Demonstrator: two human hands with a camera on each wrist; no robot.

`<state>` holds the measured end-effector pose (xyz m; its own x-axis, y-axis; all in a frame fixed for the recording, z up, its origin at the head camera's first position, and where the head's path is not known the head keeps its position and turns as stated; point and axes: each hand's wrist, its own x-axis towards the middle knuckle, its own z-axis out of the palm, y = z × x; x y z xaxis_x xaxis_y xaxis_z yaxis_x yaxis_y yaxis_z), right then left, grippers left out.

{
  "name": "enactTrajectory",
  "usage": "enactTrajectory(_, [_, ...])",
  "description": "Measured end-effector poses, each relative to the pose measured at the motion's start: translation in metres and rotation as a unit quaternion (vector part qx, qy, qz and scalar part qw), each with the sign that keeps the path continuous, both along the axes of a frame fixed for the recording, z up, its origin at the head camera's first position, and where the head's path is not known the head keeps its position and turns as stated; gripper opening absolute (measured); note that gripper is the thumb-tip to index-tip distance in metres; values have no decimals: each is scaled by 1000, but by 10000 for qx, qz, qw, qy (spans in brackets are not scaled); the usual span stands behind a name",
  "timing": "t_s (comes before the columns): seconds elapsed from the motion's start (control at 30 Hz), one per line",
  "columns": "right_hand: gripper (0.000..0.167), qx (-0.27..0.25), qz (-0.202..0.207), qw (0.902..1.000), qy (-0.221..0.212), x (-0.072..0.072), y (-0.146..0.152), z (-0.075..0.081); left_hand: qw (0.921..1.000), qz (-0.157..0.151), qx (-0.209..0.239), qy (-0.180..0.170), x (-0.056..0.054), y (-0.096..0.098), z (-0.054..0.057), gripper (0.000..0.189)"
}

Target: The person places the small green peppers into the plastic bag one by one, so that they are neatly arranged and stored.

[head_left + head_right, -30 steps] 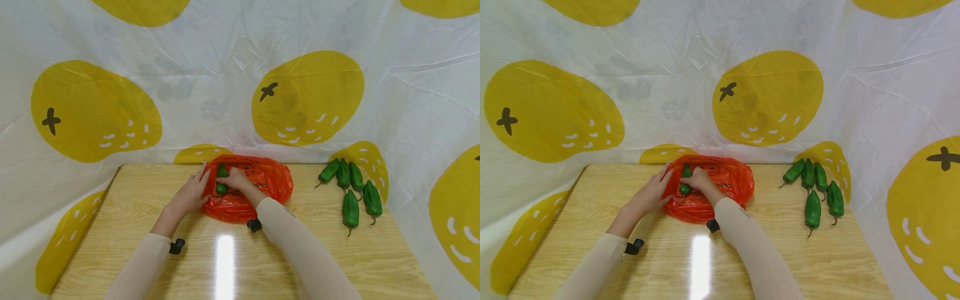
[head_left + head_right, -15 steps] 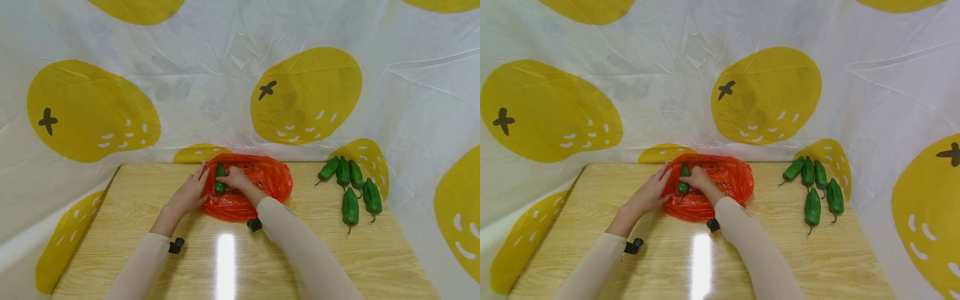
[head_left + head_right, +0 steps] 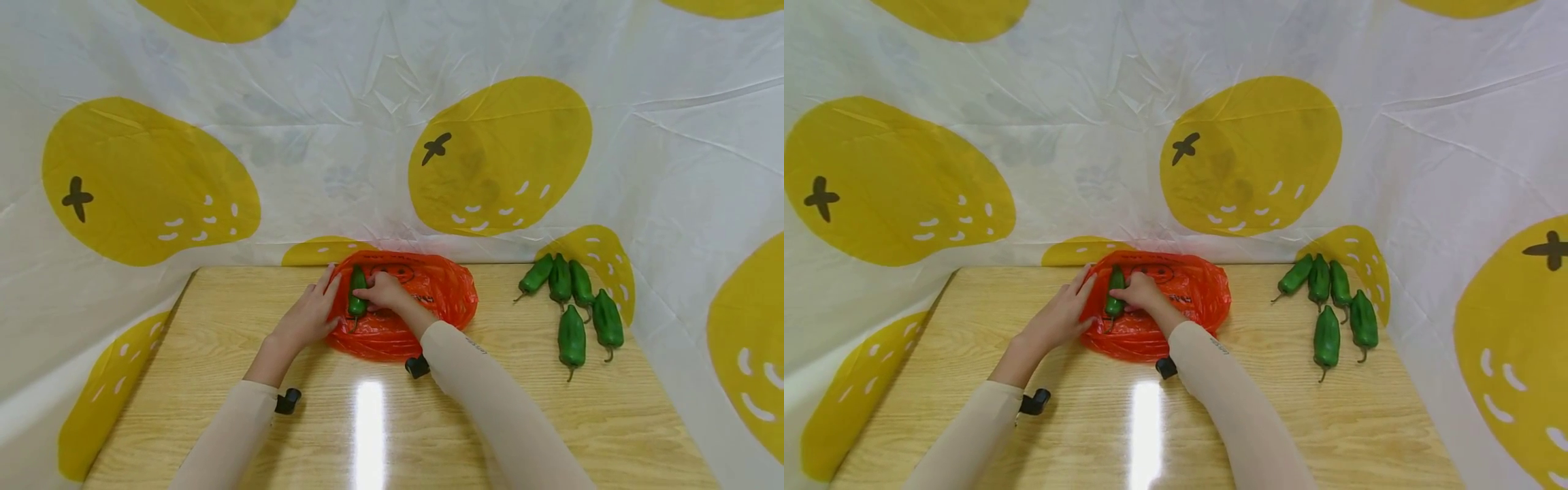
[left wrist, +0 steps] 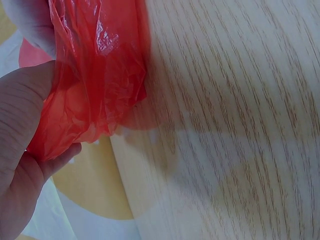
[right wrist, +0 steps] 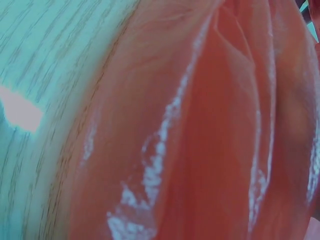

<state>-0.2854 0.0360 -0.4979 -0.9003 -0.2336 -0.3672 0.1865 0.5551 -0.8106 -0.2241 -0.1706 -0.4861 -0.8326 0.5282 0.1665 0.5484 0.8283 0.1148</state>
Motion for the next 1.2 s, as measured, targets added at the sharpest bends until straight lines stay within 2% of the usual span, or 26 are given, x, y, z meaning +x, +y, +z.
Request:
enactTrajectory(0.4, [50,-201,-52,9998,-15,3,4,4,10000,-19,48,-4,2,2,2,94])
enactTrajectory(0.53, [48,-58,-3,9998,194,4,7,9,9999,51,32,-100,1,2,2,94])
enactTrajectory(0.73, [49,452,112,9976,519,7,14,23,9996,126,39,-253,1,2,3,95])
enactTrajectory(0.9, [54,379,218,9972,605,13,22,37,9994,165,50,-312,0,2,2,94])
enactTrajectory(1.2, [53,294,452,9949,856,26,44,59,9988,168,148,-441,-1,1,3,94])
